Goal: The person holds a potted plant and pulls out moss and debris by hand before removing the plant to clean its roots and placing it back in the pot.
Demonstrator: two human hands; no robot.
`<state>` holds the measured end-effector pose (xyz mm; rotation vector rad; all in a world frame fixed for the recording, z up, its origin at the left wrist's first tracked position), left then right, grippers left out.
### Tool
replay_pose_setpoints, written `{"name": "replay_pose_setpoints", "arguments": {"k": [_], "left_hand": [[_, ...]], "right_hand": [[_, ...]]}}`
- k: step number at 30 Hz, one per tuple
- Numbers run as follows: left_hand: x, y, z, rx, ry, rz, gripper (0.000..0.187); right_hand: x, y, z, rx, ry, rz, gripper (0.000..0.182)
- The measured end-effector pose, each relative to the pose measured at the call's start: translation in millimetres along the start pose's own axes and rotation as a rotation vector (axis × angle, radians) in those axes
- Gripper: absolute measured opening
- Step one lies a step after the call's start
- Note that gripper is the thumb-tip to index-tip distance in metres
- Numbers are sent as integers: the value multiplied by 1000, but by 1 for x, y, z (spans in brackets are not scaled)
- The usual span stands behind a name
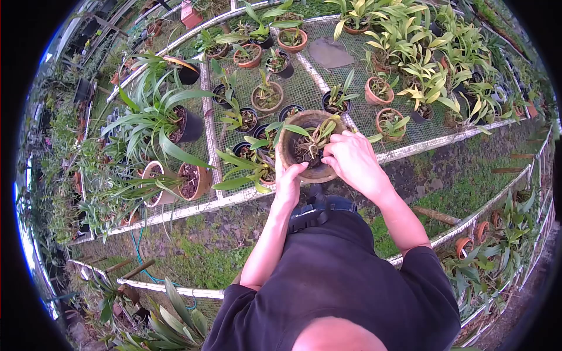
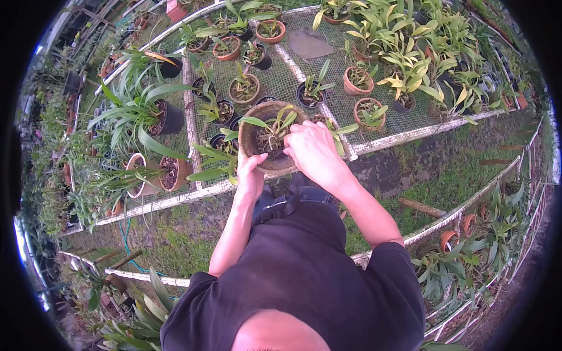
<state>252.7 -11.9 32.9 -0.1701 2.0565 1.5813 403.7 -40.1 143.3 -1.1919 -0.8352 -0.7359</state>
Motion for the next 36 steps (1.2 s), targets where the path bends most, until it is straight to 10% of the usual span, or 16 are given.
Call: {"name": "replay_pose_setpoints", "arguments": {"k": [5, 14, 36], "left_hand": [[3, 3, -2, 38, 25, -73, 91], [-7, 0, 4, -38, -3, 26, 91], [-4, 5, 9, -31, 7, 3, 89]], "right_hand": [[29, 6, 3, -163, -81, 429, 14], [-8, -2, 3, -36, -17, -278, 12], [-1, 4, 17, -72, 69, -12, 17]]}}
Point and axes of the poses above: each hand's wrist, its own z-axis towards the middle knuckle, its own x-axis out of the back of the hand, y = z × x, the point moved 8 cm from there along z, towards the middle knuckle, and after that the axes turned 5 degrees about z, right-handed, at the moved point
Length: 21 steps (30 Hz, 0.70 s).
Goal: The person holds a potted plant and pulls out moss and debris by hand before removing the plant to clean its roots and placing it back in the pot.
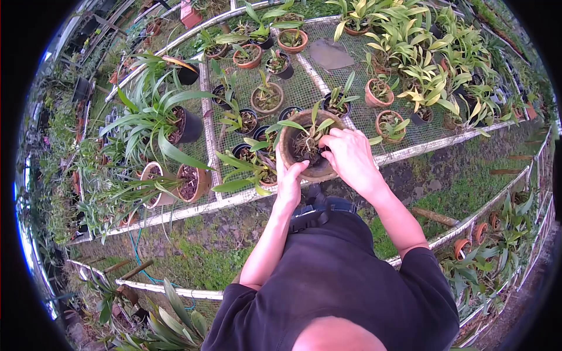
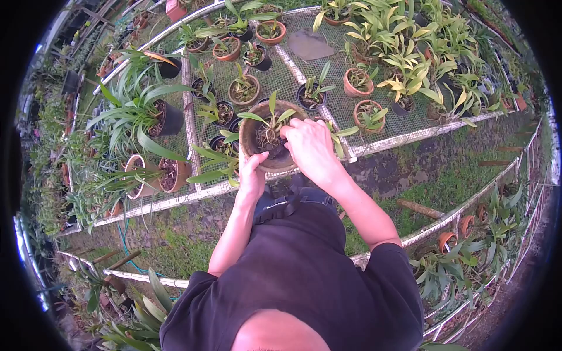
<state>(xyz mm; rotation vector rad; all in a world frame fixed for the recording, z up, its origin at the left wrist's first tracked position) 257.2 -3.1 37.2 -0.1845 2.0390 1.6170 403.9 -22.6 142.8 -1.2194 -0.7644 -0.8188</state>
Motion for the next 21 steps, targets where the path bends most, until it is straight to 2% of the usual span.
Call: {"name": "replay_pose_setpoints", "arguments": {"k": [17, 21], "left_hand": [[3, 2, 6, -1, 7, 19, 90], [9, 0, 9, -3, 23, 19, 89]], "right_hand": [[-13, -1, 8, -13, 53, -60, 11], [-9, 1, 7, 45, 84, 57, 11]]}}
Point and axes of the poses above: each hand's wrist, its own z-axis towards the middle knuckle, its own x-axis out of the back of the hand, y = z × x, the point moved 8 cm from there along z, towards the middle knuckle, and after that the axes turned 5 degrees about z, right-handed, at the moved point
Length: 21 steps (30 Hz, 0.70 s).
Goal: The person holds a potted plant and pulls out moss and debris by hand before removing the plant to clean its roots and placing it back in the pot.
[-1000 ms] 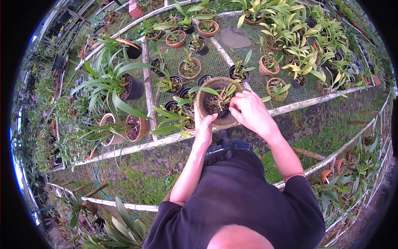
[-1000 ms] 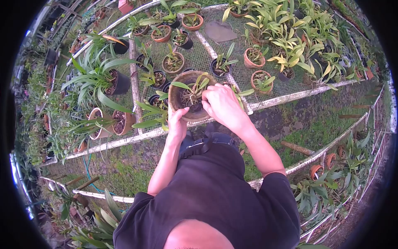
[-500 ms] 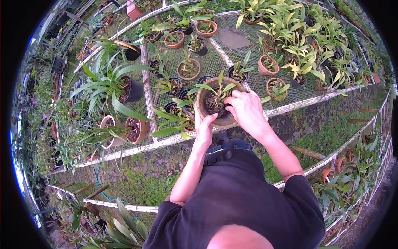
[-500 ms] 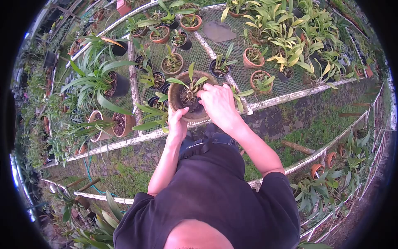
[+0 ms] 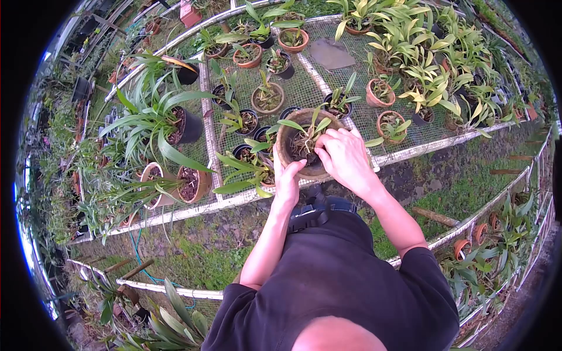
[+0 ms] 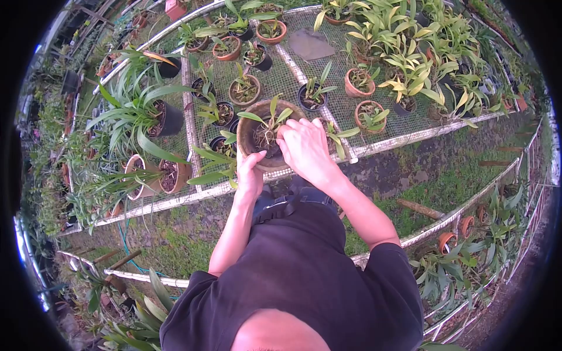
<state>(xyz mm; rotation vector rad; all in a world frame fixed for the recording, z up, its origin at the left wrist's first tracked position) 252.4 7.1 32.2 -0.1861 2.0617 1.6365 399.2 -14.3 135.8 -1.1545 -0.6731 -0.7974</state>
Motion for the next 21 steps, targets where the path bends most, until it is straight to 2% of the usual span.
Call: {"name": "replay_pose_setpoints", "arguments": {"k": [2, 4, 5, 7, 10, 12, 13, 16, 20, 21], "left_hand": [[5, -2, 1, 11, 14, -27, 88], [8, -3, 1, 29, 40, -82, 87], [12, -6, 1, 45, 63, -108, 81], [22, -13, 3, 76, 110, -160, 69], [31, -14, 2, 131, 165, -248, 64], [37, -12, 2, 152, 180, -273, 59], [39, -12, 3, 163, 187, -286, 57], [37, -8, 1, 174, 204, -322, 54], [40, -15, 4, 196, 181, -312, 56], [39, -17, 3, 213, 174, -308, 57]], "right_hand": [[5, 2, 1, 31, -7, 91, 9], [16, 8, 2, -96, -63, 365, 9], [24, 10, 3, -160, -90, 501, 9], [39, 18, -1, -181, -62, 631, 10], [56, 38, -14, -182, 14, 876, 6], [69, 49, -25, -183, 19, 901, 6], [73, 56, -30, -248, 1, 902, 4], [67, 77, -53, -331, -335, 306, 7], [63, 75, -55, -366, -367, 324, 16], [61, 76, -54, -307, -318, 338, 19]]}}
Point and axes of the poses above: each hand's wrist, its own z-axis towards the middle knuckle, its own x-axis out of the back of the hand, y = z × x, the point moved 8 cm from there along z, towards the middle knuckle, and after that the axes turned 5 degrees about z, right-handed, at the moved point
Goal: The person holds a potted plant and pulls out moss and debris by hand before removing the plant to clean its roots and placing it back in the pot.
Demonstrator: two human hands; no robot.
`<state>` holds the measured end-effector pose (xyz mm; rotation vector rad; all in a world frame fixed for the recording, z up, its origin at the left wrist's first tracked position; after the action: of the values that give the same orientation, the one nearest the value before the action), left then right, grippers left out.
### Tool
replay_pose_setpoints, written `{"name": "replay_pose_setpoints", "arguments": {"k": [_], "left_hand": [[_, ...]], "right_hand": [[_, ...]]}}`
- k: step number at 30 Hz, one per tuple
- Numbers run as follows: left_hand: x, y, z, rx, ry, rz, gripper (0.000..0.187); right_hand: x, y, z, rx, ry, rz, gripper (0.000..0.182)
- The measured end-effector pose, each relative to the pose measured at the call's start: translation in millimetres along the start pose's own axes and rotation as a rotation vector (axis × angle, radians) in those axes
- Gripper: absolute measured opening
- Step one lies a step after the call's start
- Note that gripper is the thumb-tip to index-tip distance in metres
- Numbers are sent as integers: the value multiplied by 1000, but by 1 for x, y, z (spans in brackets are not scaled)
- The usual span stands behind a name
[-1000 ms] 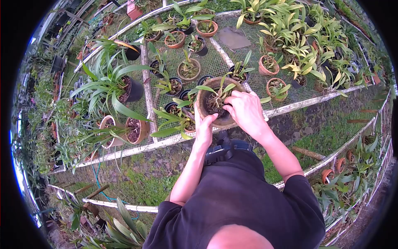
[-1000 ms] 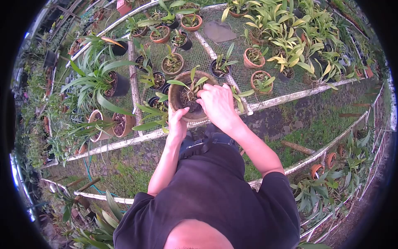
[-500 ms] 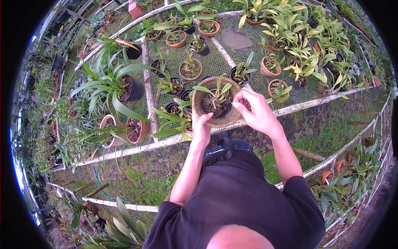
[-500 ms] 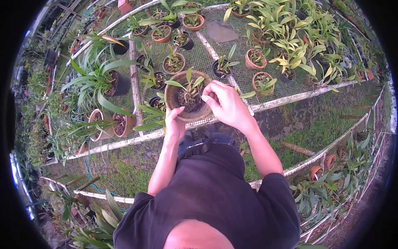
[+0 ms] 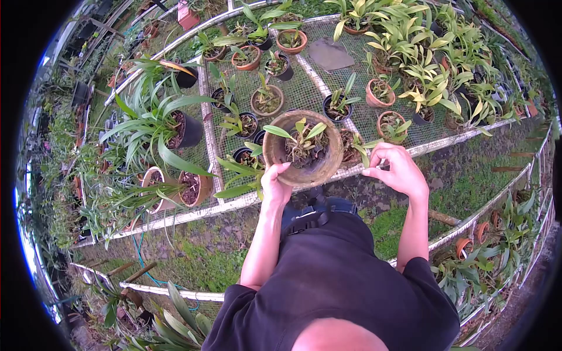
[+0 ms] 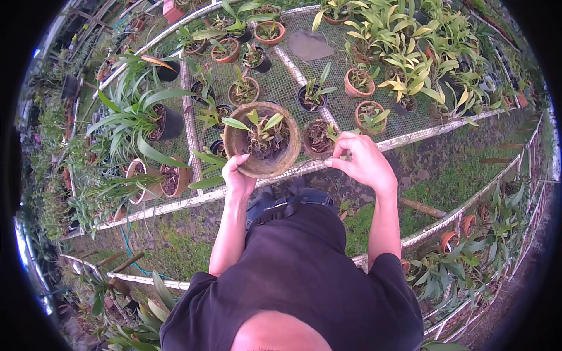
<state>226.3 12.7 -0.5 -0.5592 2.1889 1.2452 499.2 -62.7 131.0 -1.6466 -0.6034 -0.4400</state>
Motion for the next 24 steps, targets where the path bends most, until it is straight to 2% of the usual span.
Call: {"name": "replay_pose_setpoints", "arguments": {"k": [3, 5, 6, 10, 13, 14, 18, 20, 24], "left_hand": [[-6, -3, 2, -76, -39, 54, 67], [-27, 2, -3, -124, -122, 116, 75], [-36, 3, -6, -150, -161, 146, 79], [-44, -2, -6, -227, -219, 302, 100], [-48, -3, -13, -211, -210, 262, 102], [-51, 0, -16, -218, -203, 262, 103], [-35, -5, -8, -215, -187, 248, 104], [-28, -8, -3, -258, -214, 263, 94], [-34, -3, -6, -269, -231, 266, 89]], "right_hand": [[6, -49, 4, 244, 302, 128, 18], [-4, -61, 7, 283, 456, 56, 17], [-11, -69, 9, 244, 473, -126, 17], [-38, -56, 29, 133, 488, -376, 21], [-45, -53, 41, 60, 409, -316, 25], [-44, -56, 42, 83, 446, -328, 28], [-44, -51, 49, 157, 443, -133, 26], [-43, -49, 53, 149, 421, -35, 27], [-42, -46, 57, 93, 387, -77, 32]]}}
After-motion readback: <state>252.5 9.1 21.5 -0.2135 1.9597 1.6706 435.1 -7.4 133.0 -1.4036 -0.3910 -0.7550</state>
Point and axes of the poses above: each hand's wrist, its own z-axis towards the middle knuckle, its own x-axis out of the back of the hand, y = z × x, the point moved 8 cm from there along z, towards the middle knuckle, and after that the axes turned 5 degrees about z, right-handed, at the moved point
